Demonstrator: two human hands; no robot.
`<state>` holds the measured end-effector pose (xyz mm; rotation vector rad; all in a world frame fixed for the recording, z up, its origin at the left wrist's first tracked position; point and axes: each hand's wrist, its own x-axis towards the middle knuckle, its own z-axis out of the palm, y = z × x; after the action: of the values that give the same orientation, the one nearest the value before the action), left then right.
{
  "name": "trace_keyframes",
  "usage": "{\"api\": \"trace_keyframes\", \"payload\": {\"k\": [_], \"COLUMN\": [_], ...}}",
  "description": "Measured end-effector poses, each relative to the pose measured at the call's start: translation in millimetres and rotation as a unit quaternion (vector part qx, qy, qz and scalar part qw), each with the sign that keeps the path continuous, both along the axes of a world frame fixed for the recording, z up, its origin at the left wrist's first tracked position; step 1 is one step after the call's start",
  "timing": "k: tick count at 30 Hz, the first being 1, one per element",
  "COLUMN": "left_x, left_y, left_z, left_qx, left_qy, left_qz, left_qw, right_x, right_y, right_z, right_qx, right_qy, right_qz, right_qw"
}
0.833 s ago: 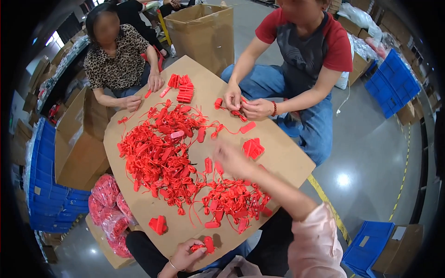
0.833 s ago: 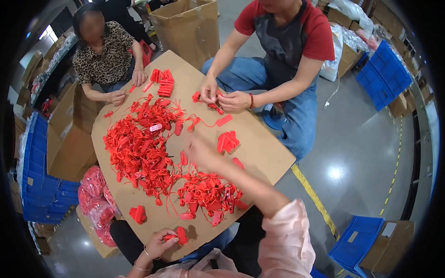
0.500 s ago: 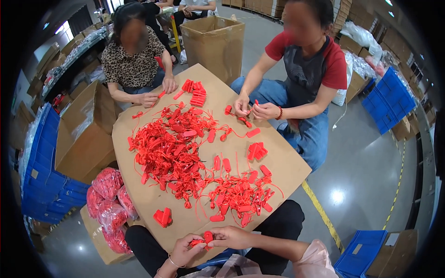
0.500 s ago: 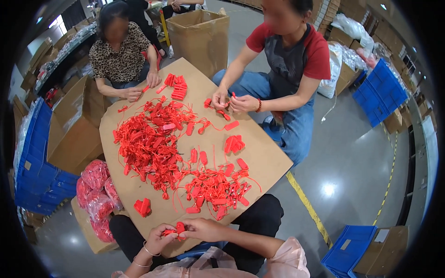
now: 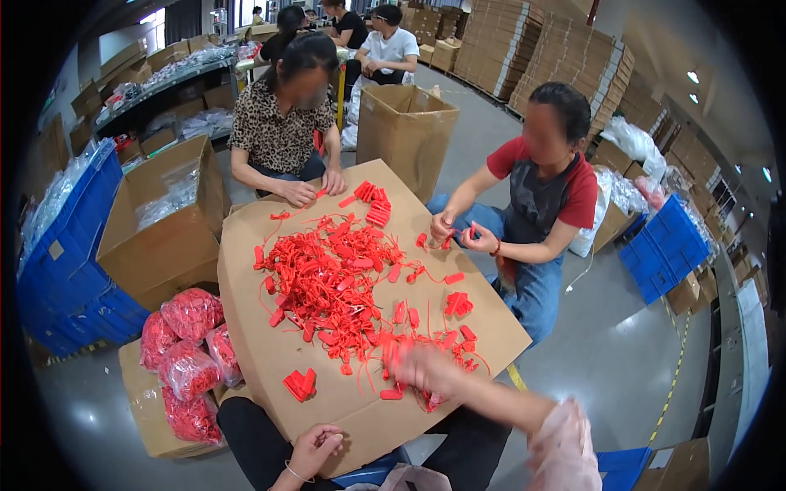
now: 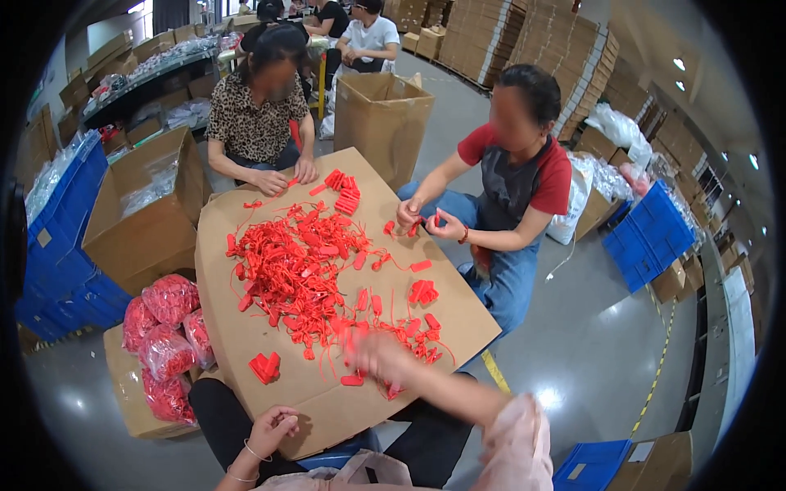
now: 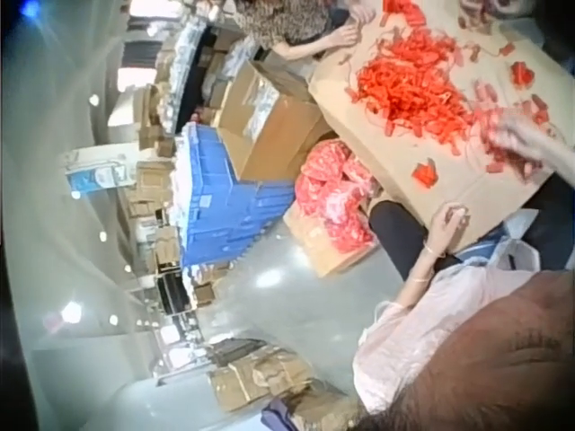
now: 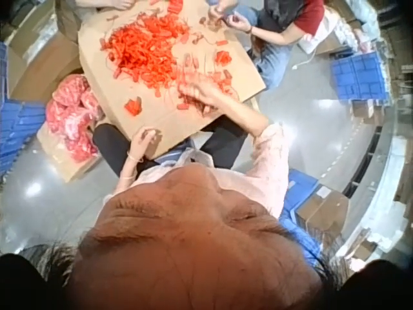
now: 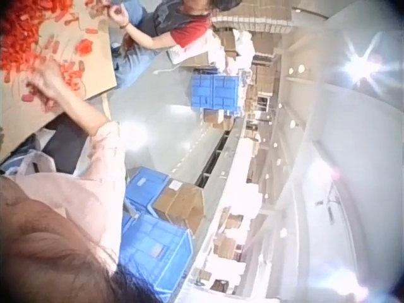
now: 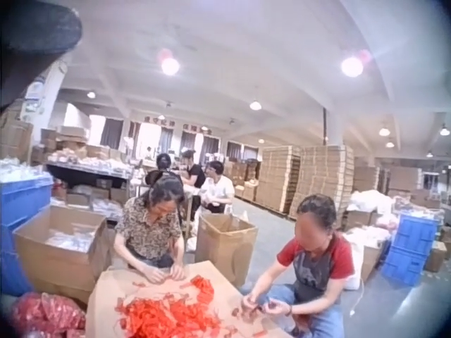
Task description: Attaching red plastic tags to strings at a factory workstation.
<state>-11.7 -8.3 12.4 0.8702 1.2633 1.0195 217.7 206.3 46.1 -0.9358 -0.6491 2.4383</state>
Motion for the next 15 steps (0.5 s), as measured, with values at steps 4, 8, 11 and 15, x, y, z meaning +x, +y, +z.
{"api": "trace_keyframes", "payload": {"k": [4, 8, 11, 15], "left_x": [13.3, 23.7, 12.4, 10.3], "left_y": [-4.2, -8.5, -19.8, -14.1], "left_z": [3.0, 9.4, -12.6, -9.6], "left_qx": [-0.005, -0.022, -0.024, -0.029], "left_qy": [-0.017, -0.038, -0.024, 0.034], "left_qz": [-0.009, -0.015, 0.016, -0.023], "left_qw": [1.0, 0.999, 0.999, 0.999], "right_x": [-27.7, -50.8, -98.6, -65.7], "right_y": [229.7, 261.1, 168.6, 23.5], "right_z": [130.7, 168.5, 91.1, 8.4], "right_qx": [0.315, 0.445, 0.468, 0.303], "right_qy": [-0.006, -0.049, -0.075, -0.067], "right_qz": [-0.163, -0.24, -0.029, 0.173], "right_qw": [0.935, 0.862, 0.88, 0.935]}}
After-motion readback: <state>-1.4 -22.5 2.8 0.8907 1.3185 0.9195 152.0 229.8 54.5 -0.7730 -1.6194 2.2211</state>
